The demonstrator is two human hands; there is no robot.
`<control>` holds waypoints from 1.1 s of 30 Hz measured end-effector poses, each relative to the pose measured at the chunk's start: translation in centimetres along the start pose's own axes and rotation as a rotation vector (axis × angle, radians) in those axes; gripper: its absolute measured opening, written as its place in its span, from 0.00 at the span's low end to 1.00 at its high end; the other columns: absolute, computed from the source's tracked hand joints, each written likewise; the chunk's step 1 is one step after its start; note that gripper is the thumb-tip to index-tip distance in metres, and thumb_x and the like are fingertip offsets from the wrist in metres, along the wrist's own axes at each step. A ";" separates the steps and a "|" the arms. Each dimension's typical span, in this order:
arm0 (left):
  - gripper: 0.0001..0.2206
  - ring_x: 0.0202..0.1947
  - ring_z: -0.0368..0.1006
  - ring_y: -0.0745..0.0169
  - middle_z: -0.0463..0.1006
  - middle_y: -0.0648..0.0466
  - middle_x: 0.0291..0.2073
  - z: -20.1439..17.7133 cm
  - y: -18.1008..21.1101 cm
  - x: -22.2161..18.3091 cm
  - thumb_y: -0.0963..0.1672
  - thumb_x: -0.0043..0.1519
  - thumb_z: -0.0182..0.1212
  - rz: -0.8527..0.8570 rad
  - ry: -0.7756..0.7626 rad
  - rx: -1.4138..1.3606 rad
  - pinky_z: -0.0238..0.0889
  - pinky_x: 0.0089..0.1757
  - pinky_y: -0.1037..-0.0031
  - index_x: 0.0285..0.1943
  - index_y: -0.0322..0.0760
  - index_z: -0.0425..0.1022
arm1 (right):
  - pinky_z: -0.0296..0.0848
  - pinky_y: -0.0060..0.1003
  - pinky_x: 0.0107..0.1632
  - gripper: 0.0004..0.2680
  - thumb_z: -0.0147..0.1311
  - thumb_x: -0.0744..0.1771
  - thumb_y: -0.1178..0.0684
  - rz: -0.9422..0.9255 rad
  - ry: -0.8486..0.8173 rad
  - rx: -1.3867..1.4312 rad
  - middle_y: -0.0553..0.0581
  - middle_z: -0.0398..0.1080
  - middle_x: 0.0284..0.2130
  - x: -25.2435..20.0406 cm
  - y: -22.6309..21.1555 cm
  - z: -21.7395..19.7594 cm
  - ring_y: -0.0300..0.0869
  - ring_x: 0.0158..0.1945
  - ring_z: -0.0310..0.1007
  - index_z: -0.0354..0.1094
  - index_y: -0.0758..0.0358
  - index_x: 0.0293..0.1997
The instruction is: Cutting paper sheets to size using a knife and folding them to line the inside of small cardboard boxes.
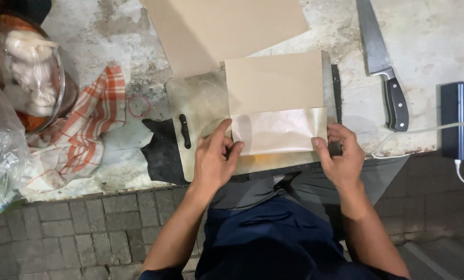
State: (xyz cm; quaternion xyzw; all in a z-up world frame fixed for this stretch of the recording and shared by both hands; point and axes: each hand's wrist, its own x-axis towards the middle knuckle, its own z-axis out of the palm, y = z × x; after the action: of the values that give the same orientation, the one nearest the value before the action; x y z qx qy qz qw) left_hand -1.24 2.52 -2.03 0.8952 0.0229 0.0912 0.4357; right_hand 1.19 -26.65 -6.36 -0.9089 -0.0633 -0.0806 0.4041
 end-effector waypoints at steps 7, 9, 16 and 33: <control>0.14 0.31 0.73 0.58 0.77 0.55 0.26 -1.1 0.3 0.1 0.40 0.59 0.64 0.118 -0.094 0.007 0.57 0.39 0.73 0.54 0.38 0.77 | 0.73 0.46 0.48 0.14 0.63 0.66 0.57 -0.052 -0.004 0.056 0.59 0.75 0.36 -1.0 1.5 -0.3 0.50 0.40 0.76 0.66 0.67 0.55; 0.14 0.34 0.73 0.60 0.76 0.56 0.26 -0.7 -0.7 -0.3 0.41 0.59 0.64 0.107 -0.110 -0.038 0.56 0.40 0.73 0.55 0.42 0.77 | 0.73 0.48 0.49 0.16 0.63 0.66 0.58 -0.052 -0.004 0.144 0.62 0.74 0.35 -1.2 2.0 -0.3 0.52 0.40 0.76 0.62 0.70 0.56; 0.13 0.33 0.71 0.58 0.75 0.55 0.28 -1.4 -0.8 -0.2 0.42 0.63 0.58 0.129 -0.199 -0.003 0.54 0.40 0.71 0.56 0.41 0.77 | 0.64 0.57 0.61 0.18 0.62 0.63 0.59 -0.114 -0.130 0.201 0.61 0.74 0.30 -1.2 3.6 -1.4 0.55 0.43 0.74 0.58 0.72 0.54; 0.15 0.40 0.72 0.58 0.79 0.55 0.32 -0.3 -0.9 -0.6 0.44 0.63 0.60 0.046 -0.285 -0.048 0.47 0.47 0.65 0.59 0.45 0.75 | 0.60 0.64 0.61 0.26 0.60 0.60 0.61 -0.117 -0.386 0.202 0.71 0.67 0.51 -0.2 1.9 -2.7 0.70 0.66 0.53 0.49 0.66 0.64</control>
State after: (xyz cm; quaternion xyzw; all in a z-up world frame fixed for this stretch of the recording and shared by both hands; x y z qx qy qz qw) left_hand -1.90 3.25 -2.67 0.8888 -0.0620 -0.0262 0.4534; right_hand 1.10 -29.92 -6.04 -0.8572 -0.1997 0.0783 0.4682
